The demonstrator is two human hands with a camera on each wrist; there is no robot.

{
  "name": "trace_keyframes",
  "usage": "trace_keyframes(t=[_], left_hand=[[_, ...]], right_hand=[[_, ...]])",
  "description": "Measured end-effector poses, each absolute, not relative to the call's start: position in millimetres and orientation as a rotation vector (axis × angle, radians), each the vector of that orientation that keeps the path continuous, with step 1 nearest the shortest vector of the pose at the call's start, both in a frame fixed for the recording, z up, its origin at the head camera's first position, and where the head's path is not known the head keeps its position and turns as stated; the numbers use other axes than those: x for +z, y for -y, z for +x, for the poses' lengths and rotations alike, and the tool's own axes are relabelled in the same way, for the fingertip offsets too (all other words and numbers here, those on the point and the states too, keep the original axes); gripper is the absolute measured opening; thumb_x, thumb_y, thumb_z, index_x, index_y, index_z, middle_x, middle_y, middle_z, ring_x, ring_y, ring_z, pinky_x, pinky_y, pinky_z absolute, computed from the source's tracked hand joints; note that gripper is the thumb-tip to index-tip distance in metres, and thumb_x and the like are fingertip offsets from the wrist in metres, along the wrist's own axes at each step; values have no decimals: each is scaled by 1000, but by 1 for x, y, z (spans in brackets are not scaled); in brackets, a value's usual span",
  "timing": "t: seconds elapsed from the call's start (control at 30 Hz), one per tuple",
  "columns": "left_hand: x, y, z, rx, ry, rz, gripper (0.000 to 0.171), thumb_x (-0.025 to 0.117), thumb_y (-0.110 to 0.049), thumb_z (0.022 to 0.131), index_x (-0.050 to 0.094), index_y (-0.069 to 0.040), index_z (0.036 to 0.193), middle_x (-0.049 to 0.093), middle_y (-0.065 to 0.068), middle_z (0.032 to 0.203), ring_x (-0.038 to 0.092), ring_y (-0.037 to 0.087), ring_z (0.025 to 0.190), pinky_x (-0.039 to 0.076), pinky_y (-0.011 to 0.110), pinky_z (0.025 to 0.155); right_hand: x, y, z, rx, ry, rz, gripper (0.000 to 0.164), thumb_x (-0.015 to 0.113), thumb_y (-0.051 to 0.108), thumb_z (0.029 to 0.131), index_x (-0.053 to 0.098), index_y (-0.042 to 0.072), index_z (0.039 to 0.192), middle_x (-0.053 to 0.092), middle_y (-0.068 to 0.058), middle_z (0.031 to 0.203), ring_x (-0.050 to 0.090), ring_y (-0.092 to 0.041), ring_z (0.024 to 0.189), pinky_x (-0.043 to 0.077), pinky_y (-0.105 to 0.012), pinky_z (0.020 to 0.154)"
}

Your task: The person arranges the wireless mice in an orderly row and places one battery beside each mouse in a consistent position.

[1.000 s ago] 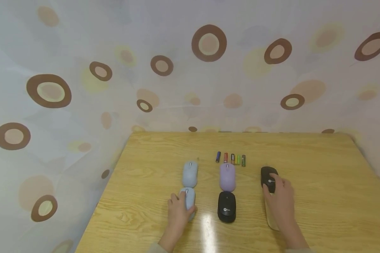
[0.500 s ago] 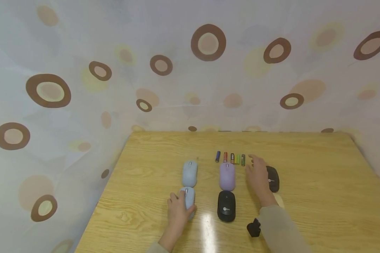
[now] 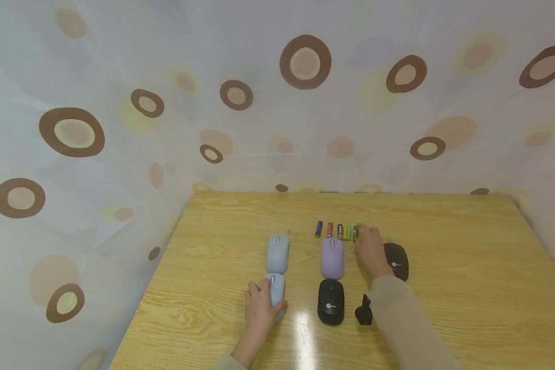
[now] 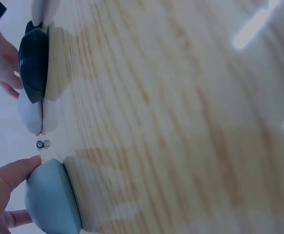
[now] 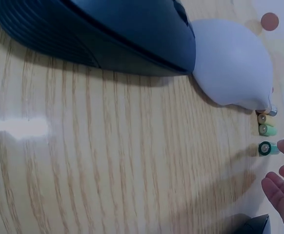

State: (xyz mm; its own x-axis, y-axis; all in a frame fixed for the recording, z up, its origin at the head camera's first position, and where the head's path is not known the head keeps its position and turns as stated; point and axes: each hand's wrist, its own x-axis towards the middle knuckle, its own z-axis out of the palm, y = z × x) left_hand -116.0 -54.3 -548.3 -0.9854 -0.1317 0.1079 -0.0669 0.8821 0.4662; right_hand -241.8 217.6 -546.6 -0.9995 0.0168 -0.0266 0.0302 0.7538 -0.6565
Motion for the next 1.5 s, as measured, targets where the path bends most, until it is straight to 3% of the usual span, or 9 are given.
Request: trace_keyframes(t=[0.17, 0.3, 0.67, 0.97, 1.2, 1.5], left_hand=[[-548, 55, -116, -710, 2917, 156, 58, 83, -27, 63, 55, -4, 108, 41, 14, 90, 43, 24, 76, 45, 32, 52], [-547, 56, -117, -716, 2924, 156, 58, 83, -27, 63, 54, -4, 108, 42, 14, 90, 43, 25, 77, 45, 32, 52], [-549, 56, -118, -704, 2922, 156, 60, 83, -29, 62, 55, -4, 109, 41, 14, 89, 43, 25, 76, 44, 33, 52], [-551, 55, -118, -673, 2929, 167, 60, 83, -30, 62, 55, -6, 109, 41, 13, 88, 43, 24, 75, 42, 32, 50], [-550, 55, -118, -663, 2922, 170, 61, 83, -31, 61, 55, -6, 109, 41, 13, 88, 43, 24, 75, 42, 32, 50], [-549, 55, -118, -693, 2929, 175, 60, 83, -29, 62, 55, -5, 109, 41, 13, 89, 43, 24, 76, 43, 32, 51]], right_hand=[[-549, -216, -247, -1005, -2895, -8, 47, 45, 2, 92, 31, -8, 135, 28, -40, 127, 39, -52, 111, 36, -59, 89], [-549, -214, -250, -949, -2893, -63, 49, 45, 3, 91, 29, -11, 136, 27, -39, 129, 32, -54, 117, 31, -60, 94], [-549, -212, -252, -835, -2887, -59, 47, 43, 4, 92, 31, -11, 135, 29, -39, 131, 31, -55, 118, 30, -59, 96], [-555, -210, -252, -862, -2948, -29, 42, 46, 2, 92, 38, -13, 130, 41, -34, 128, 38, -48, 118, 33, -55, 96], [-555, -208, -248, -922, -3017, 42, 33, 46, -3, 87, 50, -16, 117, 51, -35, 114, 47, -49, 107, 40, -55, 89], [-556, -210, -245, -894, -2935, 161, 43, 50, 1, 84, 40, -17, 123, 39, -40, 113, 45, -51, 101, 41, -57, 83]])
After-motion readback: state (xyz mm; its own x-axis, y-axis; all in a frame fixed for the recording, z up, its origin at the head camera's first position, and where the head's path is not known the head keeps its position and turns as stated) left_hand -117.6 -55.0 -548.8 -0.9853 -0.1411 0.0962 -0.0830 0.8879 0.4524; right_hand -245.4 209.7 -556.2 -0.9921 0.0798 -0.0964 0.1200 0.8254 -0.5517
